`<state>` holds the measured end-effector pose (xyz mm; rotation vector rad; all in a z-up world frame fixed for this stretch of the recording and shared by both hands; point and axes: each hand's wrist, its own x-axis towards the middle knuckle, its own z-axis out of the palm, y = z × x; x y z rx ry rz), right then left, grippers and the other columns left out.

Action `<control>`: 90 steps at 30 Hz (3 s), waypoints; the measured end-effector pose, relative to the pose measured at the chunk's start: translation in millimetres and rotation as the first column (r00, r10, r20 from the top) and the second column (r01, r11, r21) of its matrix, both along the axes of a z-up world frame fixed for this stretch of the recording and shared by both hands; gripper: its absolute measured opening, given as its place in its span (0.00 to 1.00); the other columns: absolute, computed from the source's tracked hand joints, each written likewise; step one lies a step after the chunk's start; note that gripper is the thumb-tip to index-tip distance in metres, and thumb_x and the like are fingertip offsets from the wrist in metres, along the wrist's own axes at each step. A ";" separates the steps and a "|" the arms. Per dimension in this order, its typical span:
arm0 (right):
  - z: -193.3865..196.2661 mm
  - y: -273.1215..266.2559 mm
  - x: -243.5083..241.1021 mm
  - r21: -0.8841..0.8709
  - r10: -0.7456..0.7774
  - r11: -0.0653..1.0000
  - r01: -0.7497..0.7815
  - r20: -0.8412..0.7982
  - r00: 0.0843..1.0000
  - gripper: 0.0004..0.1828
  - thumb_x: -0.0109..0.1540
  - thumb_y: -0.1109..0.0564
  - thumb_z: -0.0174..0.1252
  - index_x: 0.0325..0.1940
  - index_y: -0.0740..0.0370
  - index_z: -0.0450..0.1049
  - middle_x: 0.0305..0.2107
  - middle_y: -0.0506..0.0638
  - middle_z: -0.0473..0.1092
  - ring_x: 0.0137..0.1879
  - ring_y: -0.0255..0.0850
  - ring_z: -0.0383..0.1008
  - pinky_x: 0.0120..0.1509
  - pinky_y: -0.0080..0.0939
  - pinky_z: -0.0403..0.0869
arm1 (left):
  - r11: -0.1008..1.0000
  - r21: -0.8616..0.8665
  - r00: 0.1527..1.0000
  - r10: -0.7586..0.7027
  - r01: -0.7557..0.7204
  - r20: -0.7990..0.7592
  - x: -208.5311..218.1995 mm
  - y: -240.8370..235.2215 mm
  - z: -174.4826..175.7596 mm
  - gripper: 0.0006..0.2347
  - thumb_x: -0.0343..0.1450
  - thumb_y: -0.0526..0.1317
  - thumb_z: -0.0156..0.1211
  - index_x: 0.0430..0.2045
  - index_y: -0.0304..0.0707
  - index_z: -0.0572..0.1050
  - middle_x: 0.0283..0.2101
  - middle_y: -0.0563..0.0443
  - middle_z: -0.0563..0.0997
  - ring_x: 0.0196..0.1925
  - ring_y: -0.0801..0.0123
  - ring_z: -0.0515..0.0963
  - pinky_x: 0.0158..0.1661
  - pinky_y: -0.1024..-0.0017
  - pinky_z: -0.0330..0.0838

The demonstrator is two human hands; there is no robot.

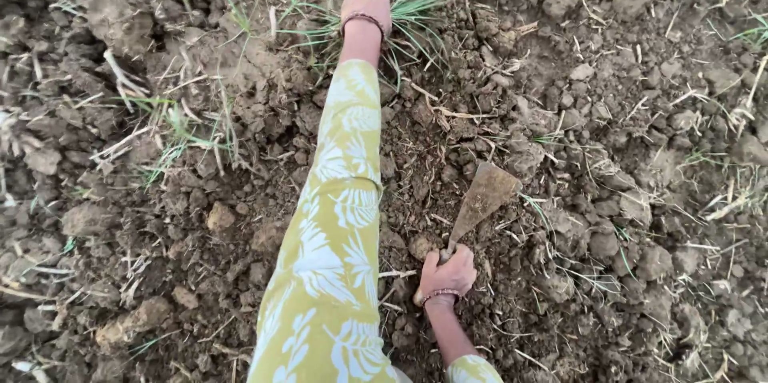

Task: The recorder is weeding in the field using a small hand trowel.

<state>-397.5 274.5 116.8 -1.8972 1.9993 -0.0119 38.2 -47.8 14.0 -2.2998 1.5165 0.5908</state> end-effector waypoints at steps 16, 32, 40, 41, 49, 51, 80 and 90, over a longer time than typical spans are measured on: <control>-0.6 6.9 -1.3 -0.036 -0.026 0.999 0.027 0.013 1.000 0.23 0.55 0.47 0.62 0.47 0.64 0.70 0.41 0.61 0.72 0.46 0.62 0.73 0.53 0.62 0.69 | 0.793 -0.001 0.723 -0.556 0.609 -0.409 -171.4 232.3 112.4 0.14 0.74 0.47 0.50 0.34 0.36 0.77 0.34 0.45 0.81 0.31 0.64 0.83 0.27 0.68 0.81; -6.0 4.9 -2.7 -0.061 -0.015 0.998 0.017 0.045 0.999 0.25 0.54 0.47 0.62 0.49 0.62 0.70 0.41 0.59 0.72 0.47 0.59 0.73 0.54 0.59 0.68 | 0.931 -0.281 0.926 -0.301 0.234 -0.228 -186.0 55.9 -31.7 0.11 0.73 0.39 0.48 0.40 0.41 0.80 0.41 0.44 0.83 0.42 0.51 0.85 0.38 0.54 0.80; 4.3 1.0 1.7 0.008 -0.033 0.999 0.033 0.054 0.998 0.22 0.55 0.47 0.60 0.47 0.61 0.71 0.39 0.56 0.72 0.47 0.56 0.73 0.56 0.56 0.68 | 0.990 -0.120 0.974 -0.095 0.071 -0.206 -182.9 44.8 -36.8 0.11 0.73 0.38 0.52 0.40 0.42 0.83 0.45 0.42 0.84 0.45 0.54 0.85 0.43 0.59 0.80; 4.5 0.1 1.1 0.006 -0.036 0.999 0.036 0.052 0.998 0.22 0.55 0.47 0.60 0.47 0.61 0.71 0.39 0.56 0.72 0.47 0.56 0.73 0.56 0.56 0.68 | 0.990 -0.123 0.973 -0.099 0.074 -0.208 -181.1 45.4 -28.1 0.11 0.73 0.38 0.52 0.40 0.42 0.83 0.45 0.42 0.84 0.45 0.54 0.85 0.43 0.59 0.80; 3.7 -0.2 1.7 -0.020 -0.023 1.000 0.024 0.041 0.999 0.21 0.54 0.47 0.60 0.46 0.61 0.71 0.39 0.57 0.72 0.47 0.55 0.72 0.56 0.55 0.68 | 0.978 0.196 0.953 -0.008 0.070 -0.302 -150.6 47.3 68.5 0.12 0.77 0.41 0.49 0.45 0.39 0.81 0.42 0.43 0.86 0.43 0.62 0.87 0.45 0.63 0.81; 6.0 1.4 1.7 -0.011 -0.021 1.000 0.021 0.034 0.999 0.22 0.54 0.47 0.60 0.47 0.62 0.71 0.40 0.57 0.71 0.47 0.56 0.72 0.55 0.56 0.68 | 0.995 0.083 0.949 -0.022 0.051 -0.313 -141.7 48.8 40.5 0.12 0.74 0.40 0.51 0.44 0.41 0.81 0.43 0.42 0.84 0.44 0.58 0.85 0.45 0.61 0.79; -60.3 -16.3 -60.1 0.101 0.043 0.992 -0.073 0.268 0.962 0.24 0.53 0.44 0.70 0.43 0.64 0.75 0.37 0.62 0.76 0.42 0.53 0.77 0.51 0.54 0.74 | 0.717 -0.309 0.781 0.564 -0.625 -0.269 -121.8 555.7 142.4 0.13 0.63 0.41 0.64 0.39 0.39 0.77 0.41 0.37 0.82 0.39 0.43 0.82 0.39 0.50 0.77; 54.2 50.7 16.5 0.517 0.293 0.772 -0.370 0.227 0.929 0.22 0.60 0.47 0.61 0.52 0.63 0.72 0.38 0.61 0.78 0.41 0.56 0.80 0.48 0.54 0.79 | 0.315 -0.324 0.450 0.683 -0.892 -0.575 -87.1 608.5 137.1 0.16 0.64 0.48 0.67 0.39 0.36 0.81 0.35 0.35 0.84 0.40 0.44 0.84 0.43 0.55 0.78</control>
